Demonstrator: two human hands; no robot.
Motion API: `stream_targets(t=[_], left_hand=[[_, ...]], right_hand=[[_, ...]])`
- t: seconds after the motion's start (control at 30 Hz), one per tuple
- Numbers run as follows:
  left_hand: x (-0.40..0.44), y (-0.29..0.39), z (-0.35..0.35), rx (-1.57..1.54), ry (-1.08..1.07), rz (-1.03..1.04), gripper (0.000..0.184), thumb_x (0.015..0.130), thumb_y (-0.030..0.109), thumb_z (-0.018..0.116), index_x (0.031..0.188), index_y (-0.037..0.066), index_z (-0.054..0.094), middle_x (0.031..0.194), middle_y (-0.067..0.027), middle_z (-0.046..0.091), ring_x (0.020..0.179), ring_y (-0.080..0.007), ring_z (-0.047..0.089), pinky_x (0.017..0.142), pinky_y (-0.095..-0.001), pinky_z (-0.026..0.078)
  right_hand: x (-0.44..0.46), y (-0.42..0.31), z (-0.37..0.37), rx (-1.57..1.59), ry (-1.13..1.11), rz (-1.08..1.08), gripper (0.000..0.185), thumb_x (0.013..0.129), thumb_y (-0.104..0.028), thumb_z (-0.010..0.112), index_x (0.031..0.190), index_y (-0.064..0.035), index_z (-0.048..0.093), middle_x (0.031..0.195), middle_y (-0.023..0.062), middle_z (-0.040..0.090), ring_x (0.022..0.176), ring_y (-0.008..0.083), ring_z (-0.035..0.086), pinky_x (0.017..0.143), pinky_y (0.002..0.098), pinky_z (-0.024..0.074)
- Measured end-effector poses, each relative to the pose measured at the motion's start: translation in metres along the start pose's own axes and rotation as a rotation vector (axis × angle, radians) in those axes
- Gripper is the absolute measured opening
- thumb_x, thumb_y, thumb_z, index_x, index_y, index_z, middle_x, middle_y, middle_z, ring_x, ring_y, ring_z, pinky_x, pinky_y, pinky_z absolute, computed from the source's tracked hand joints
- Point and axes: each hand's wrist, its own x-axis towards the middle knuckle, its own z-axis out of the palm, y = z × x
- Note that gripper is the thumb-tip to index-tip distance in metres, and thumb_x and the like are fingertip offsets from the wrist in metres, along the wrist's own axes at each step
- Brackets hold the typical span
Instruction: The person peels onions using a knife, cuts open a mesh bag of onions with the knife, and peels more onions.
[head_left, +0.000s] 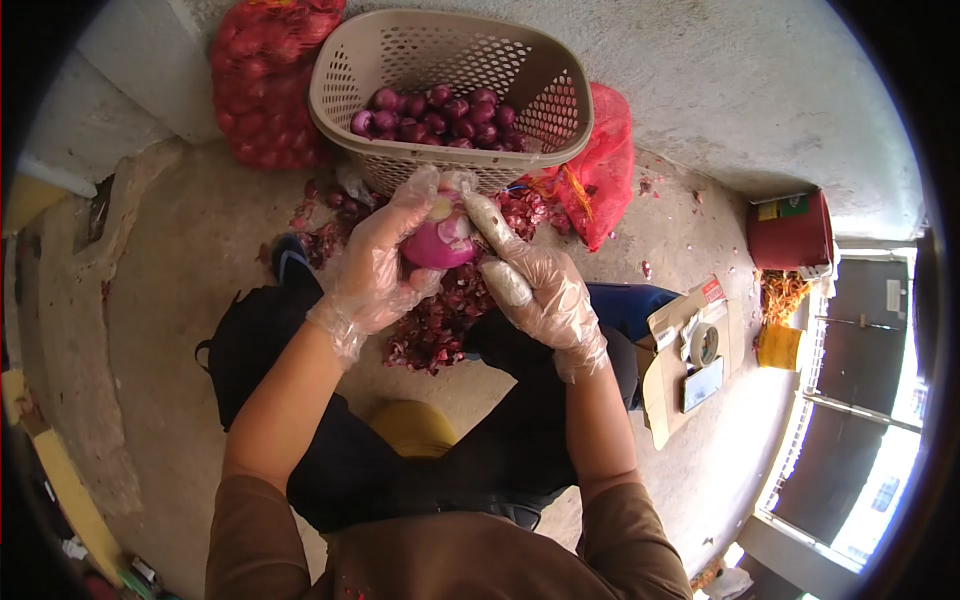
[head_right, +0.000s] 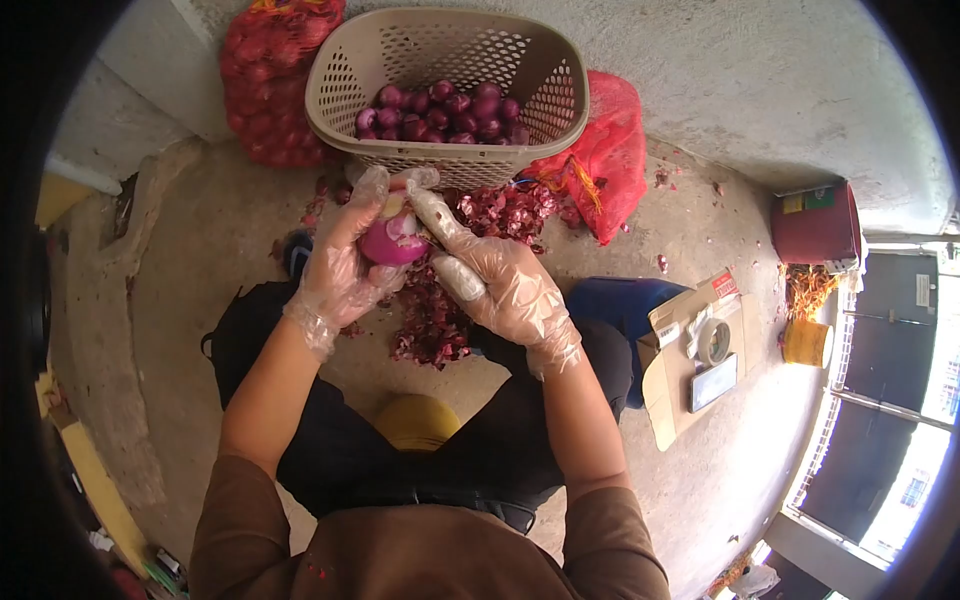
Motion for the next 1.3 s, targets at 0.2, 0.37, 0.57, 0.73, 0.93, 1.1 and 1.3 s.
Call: stream_targets(t=[0.2,0.37,0.57,0.73,0.93,1.1,1.3], left_hand=[[-0.007,0.006,0.015,0.083,-0.150,-0.038,0.038,0.102,0.031,0.048,0.134,0.011,0.053,0.110,-0.0006,0.063,0.076,-0.0021,0.060,0.046,-0.0151,0.036],[-0.003,0.003,0.004,0.185,-0.106,0.025,0.049,0.097,0.028,0.054,0.137,0.000,0.046,0.130,-0.0110,0.058,0.112,-0.0163,0.063,0.095,-0.0300,0.052],[-0.004,0.003,0.003,0.520,-0.066,0.126,0.042,0.102,0.025,0.048,0.138,0.003,0.046,0.136,-0.0102,0.055,0.113,-0.0146,0.059,0.095,-0.0298,0.049],[-0.004,-0.001,0.011,0.466,-0.044,0.157,0.042,0.099,0.020,0.047,0.137,0.001,0.047,0.138,-0.0101,0.054,0.108,-0.0142,0.059,0.094,-0.0301,0.049],[0.002,-0.012,-0.007,0.372,-0.069,0.142,0.044,0.100,0.023,0.045,0.137,0.000,0.048,0.138,-0.0096,0.054,0.098,-0.0122,0.058,0.089,-0.0289,0.049],[0.002,-0.010,-0.005,0.222,-0.043,0.022,0.045,0.100,0.025,0.044,0.138,0.000,0.047,0.136,-0.0095,0.055,0.103,-0.0125,0.059,0.091,-0.0287,0.050],[-0.002,0.000,0.004,0.178,-0.203,0.062,0.047,0.097,0.031,0.049,0.134,0.004,0.054,0.132,-0.0049,0.057,0.121,-0.0118,0.055,0.102,-0.0305,0.045]], right_hand=[[0.000,0.011,0.001,0.267,0.166,0.091,0.051,0.100,-0.018,0.052,0.150,-0.0075,0.043,0.140,0.0165,0.057,0.127,0.0201,0.057,0.105,0.0310,0.0412],[-0.008,0.000,-0.005,0.224,0.071,0.102,0.062,0.098,-0.019,0.055,0.154,-0.0050,0.033,0.145,0.0180,0.051,0.135,0.0259,0.049,0.109,0.0340,0.0375],[-0.004,-0.005,-0.006,-0.043,-0.066,-0.034,0.068,0.098,-0.027,0.057,0.155,-0.0053,0.026,0.144,0.0230,0.049,0.125,0.0419,0.052,0.101,0.0395,0.0455],[-0.006,-0.009,-0.007,-0.136,-0.086,0.009,0.059,0.098,-0.022,0.058,0.152,-0.0073,0.037,0.119,0.0237,0.064,0.108,0.0431,0.062,0.090,0.0398,0.0515],[-0.006,-0.007,-0.003,0.014,-0.043,0.086,0.051,0.096,-0.014,0.058,0.146,-0.0090,0.048,0.100,0.0205,0.068,0.088,0.0378,0.066,0.081,0.0368,0.0524],[-0.005,0.000,0.012,0.271,0.095,0.069,0.049,0.097,-0.014,0.055,0.145,-0.0053,0.049,0.095,0.0140,0.070,0.075,0.0199,0.065,0.075,0.0316,0.0515],[-0.003,-0.002,0.009,0.925,0.285,0.249,0.061,0.099,-0.027,0.051,0.153,-0.0035,0.035,0.054,-0.0075,0.042,0.048,0.0015,0.042,0.050,0.0172,0.0376]])
